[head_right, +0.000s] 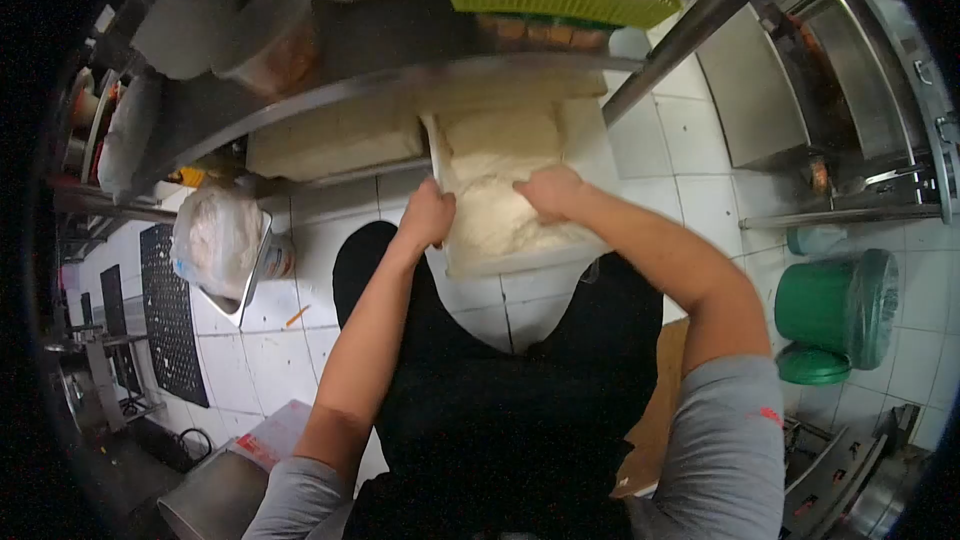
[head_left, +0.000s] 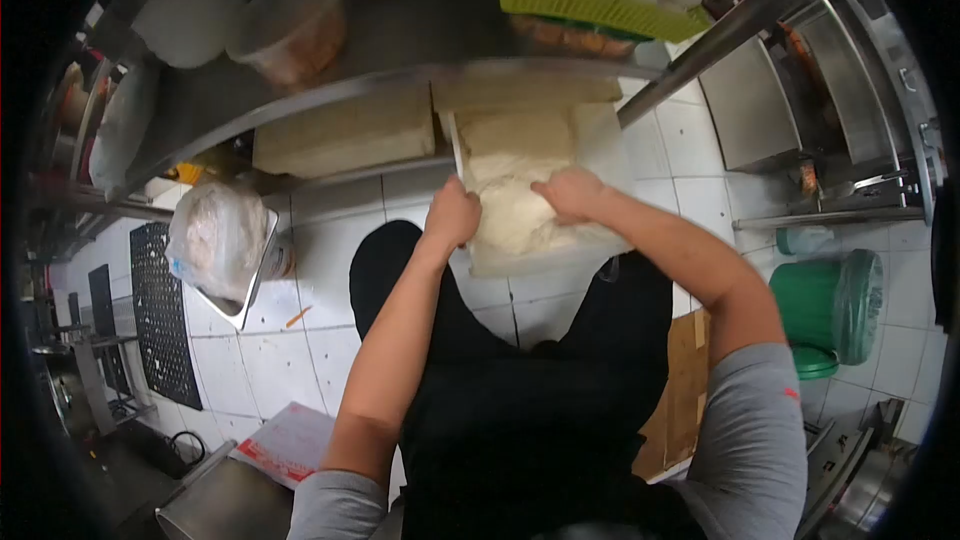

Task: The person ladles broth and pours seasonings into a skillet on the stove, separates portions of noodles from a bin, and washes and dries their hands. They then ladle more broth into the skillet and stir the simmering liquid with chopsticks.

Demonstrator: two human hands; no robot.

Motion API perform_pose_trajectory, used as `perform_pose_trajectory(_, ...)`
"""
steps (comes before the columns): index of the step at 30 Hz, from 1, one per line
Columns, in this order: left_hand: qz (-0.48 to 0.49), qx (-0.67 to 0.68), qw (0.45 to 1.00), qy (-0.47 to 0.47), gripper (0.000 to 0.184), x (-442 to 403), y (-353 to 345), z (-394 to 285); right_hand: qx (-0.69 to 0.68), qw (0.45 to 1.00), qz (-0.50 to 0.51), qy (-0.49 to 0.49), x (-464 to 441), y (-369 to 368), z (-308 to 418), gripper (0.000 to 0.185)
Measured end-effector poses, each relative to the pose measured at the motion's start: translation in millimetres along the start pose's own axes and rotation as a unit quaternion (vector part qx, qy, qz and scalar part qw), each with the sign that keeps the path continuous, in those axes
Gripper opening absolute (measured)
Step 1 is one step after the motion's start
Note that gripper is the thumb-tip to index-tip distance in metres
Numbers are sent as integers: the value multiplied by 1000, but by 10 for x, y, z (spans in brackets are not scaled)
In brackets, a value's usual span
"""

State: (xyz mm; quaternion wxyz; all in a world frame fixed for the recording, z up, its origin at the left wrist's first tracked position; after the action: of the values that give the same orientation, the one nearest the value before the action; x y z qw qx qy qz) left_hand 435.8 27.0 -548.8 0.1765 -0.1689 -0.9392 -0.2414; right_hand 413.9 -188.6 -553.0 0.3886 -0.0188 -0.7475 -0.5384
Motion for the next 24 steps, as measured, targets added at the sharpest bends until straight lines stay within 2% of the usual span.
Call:
perform_pose_trajectory(3,9,8,1000,20,29,80,34,-124,84,996,-7,18,-96,256,43,44)
perform_pose_trajectory(6,14,-2,1000,15,30,79,45,-133,149,988,39,-2,-37,477,-20,36)
perform_pose_trajectory(9,12,22,999,22,31,81,47,-171,126,992,-20,-14,211,550,-55,29)
perform_pose_trajectory(12,10,29,999,28,31,99,45,-207,66,994,-78,-41,139,253,-2,27)
perform_pose_trajectory(15,17,9,999,38,31,114,42,-225,30,991,-80,-98,26,-2,17,25)
perform_pose_trajectory(18,19,16,1000,12,32,43,5,-119,29,985,-47,-164,-204,-87,78,29)
perform_pose_trajectory(21,13,28,999,25,35,92,9,-139,83,976,51,-193,-438,-116,134,37)
perform_pose_trajectory(24,11,17,1000,21,36,110,8,-150,144,966,181,-114,-641,-128,4,52)
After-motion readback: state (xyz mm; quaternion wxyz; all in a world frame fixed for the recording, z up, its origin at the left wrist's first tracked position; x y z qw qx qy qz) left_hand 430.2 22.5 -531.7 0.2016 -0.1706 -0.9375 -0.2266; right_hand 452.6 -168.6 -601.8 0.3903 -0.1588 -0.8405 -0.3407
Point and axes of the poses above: each hand's wrist, its own x-axis away from the middle knuckle, its own y-axis out of the back of the hand, z = x × y, the point moved 5 cm from there along -x, towards the middle knuckle, and after that the axes turned 9 degrees about x, right-handed, at the moved point
